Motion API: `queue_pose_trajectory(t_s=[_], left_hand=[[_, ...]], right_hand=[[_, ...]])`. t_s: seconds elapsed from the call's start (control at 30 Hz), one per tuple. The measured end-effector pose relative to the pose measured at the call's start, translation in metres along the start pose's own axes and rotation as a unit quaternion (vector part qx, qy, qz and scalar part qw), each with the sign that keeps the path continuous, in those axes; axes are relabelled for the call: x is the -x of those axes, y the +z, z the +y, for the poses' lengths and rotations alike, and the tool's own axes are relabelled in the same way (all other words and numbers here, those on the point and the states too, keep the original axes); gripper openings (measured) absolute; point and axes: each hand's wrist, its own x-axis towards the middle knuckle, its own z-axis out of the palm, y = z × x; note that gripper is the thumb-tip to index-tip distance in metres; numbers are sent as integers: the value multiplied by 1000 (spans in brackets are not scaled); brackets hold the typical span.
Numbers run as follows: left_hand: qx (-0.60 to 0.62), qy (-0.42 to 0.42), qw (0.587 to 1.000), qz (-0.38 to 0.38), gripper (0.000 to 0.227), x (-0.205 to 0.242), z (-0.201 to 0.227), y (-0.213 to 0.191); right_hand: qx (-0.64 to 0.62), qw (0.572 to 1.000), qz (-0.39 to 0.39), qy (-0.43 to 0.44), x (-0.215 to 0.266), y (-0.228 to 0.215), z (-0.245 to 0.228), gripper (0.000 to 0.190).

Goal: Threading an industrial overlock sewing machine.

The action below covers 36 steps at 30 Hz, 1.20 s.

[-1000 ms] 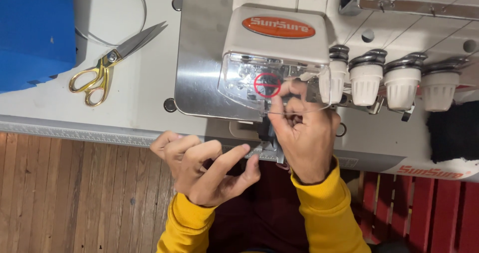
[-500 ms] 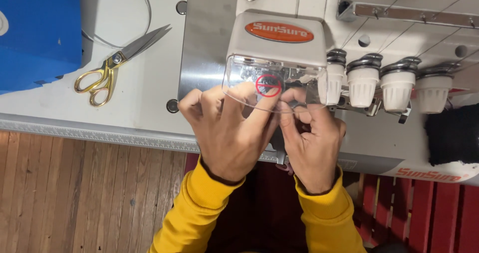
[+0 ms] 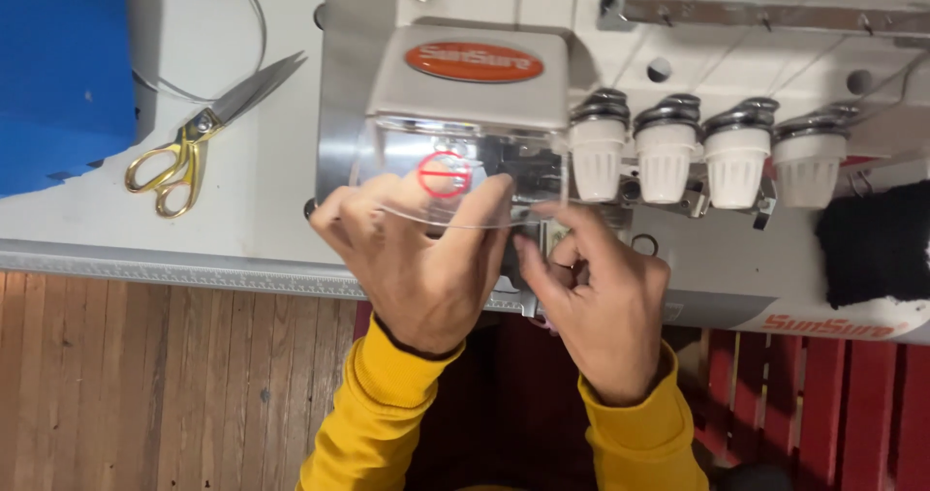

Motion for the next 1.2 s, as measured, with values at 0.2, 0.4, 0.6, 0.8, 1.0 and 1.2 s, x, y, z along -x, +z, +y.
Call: queue_pose_trajectory(t_s=[0.2, 0.4, 0.6, 0.8, 1.0, 1.2], left_hand=[[50, -66, 996, -46, 24, -9, 14, -7], [49, -64, 996, -42, 13, -18, 24, -3], [37, -54, 997, -43, 15, -17, 30, -1], [-3, 14, 1000, -18, 17, -4, 27, 1], [-53, 25, 998, -10, 18, 5, 20, 3], [-103, 48, 993, -11, 25, 7, 14, 6]], right_hand=[[95, 994, 17, -46, 0, -13, 15, 31], [71, 994, -53, -70, 1, -25, 22, 17], [84, 992, -42, -80, 10, -32, 22, 18], [63, 994, -58, -66, 27, -37, 25, 20], [49, 996, -50, -62, 50, -34, 27, 19], [67, 995, -19, -76, 66, -25, 23, 18]])
